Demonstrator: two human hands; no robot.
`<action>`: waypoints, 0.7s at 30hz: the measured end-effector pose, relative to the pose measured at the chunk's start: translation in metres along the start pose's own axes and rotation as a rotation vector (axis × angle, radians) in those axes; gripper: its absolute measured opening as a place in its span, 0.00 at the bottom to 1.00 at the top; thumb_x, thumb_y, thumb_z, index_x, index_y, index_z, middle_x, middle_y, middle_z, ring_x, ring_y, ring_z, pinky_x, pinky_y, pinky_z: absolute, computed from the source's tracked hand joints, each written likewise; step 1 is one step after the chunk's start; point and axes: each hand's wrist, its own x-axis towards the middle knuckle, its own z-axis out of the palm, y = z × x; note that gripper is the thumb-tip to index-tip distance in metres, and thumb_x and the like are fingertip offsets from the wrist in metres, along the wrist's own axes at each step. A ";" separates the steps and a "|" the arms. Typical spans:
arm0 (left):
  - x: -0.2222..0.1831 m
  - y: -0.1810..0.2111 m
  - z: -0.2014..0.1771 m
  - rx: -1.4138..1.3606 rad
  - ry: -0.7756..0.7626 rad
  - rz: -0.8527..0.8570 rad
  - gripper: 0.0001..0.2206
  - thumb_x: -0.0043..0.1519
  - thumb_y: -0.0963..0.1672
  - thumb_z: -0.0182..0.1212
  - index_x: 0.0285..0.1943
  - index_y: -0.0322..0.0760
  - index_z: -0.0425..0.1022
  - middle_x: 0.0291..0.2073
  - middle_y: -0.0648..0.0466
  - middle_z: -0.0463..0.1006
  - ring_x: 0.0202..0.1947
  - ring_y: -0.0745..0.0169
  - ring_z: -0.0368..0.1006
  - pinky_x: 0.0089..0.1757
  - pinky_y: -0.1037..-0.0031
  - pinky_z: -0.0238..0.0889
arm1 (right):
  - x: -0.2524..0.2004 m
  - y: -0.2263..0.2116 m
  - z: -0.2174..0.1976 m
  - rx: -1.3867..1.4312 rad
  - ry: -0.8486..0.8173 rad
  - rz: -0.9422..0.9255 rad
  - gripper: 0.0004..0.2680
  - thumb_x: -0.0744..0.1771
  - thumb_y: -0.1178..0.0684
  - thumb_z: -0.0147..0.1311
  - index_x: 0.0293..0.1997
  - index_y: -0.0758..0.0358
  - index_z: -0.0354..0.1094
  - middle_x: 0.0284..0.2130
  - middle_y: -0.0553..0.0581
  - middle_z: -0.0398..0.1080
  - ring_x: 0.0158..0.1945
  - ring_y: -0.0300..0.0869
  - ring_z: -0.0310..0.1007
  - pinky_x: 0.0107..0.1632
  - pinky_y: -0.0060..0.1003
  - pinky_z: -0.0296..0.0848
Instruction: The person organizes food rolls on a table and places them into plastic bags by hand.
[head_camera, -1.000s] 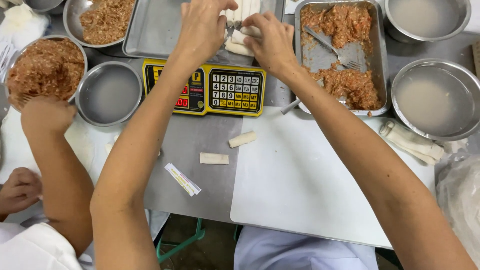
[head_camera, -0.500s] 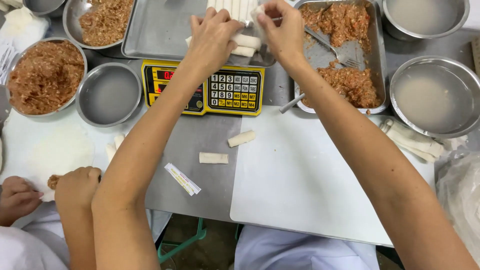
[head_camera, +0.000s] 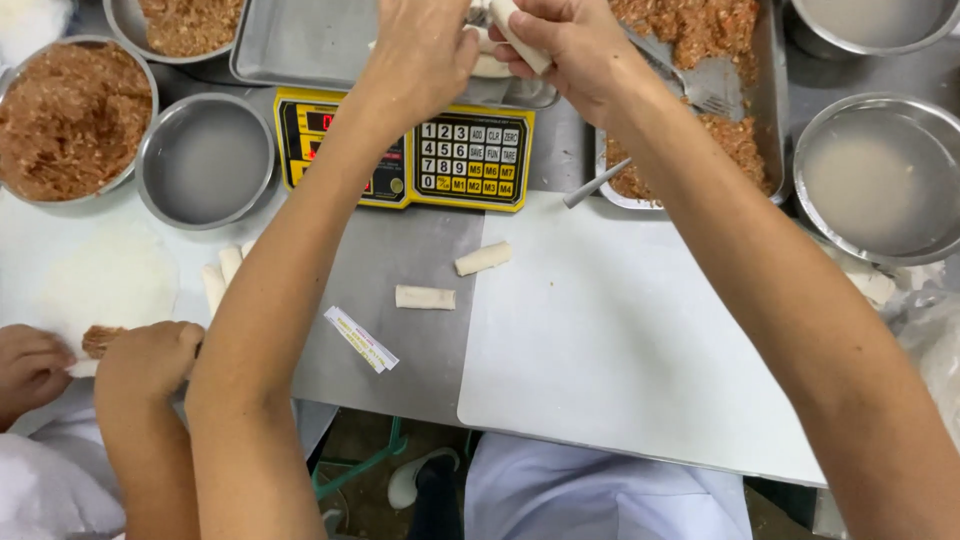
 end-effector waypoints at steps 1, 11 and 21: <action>-0.002 0.010 -0.012 -0.177 -0.059 0.044 0.13 0.60 0.34 0.55 0.53 0.34 0.65 0.51 0.39 0.69 0.50 0.34 0.64 0.47 0.50 0.55 | -0.004 -0.001 0.001 -0.055 -0.072 -0.083 0.07 0.69 0.58 0.51 0.53 0.62 0.69 0.47 0.57 0.78 0.50 0.40 0.83 0.52 0.28 0.86; -0.117 0.106 -0.047 -0.291 -0.262 -0.212 0.16 0.59 0.34 0.64 0.57 0.32 0.78 0.44 0.38 0.78 0.50 0.33 0.76 0.49 0.52 0.69 | -0.163 0.047 0.013 -0.804 -0.301 -0.245 0.08 0.67 0.59 0.57 0.51 0.65 0.73 0.40 0.69 0.78 0.43 0.61 0.79 0.46 0.53 0.76; -0.140 0.104 0.025 -0.149 -0.590 -0.335 0.14 0.53 0.37 0.71 0.49 0.34 0.81 0.37 0.44 0.79 0.41 0.44 0.79 0.40 0.61 0.74 | -0.208 0.107 0.016 -1.035 -0.333 -0.208 0.09 0.68 0.53 0.55 0.53 0.57 0.73 0.40 0.54 0.75 0.48 0.46 0.75 0.52 0.41 0.74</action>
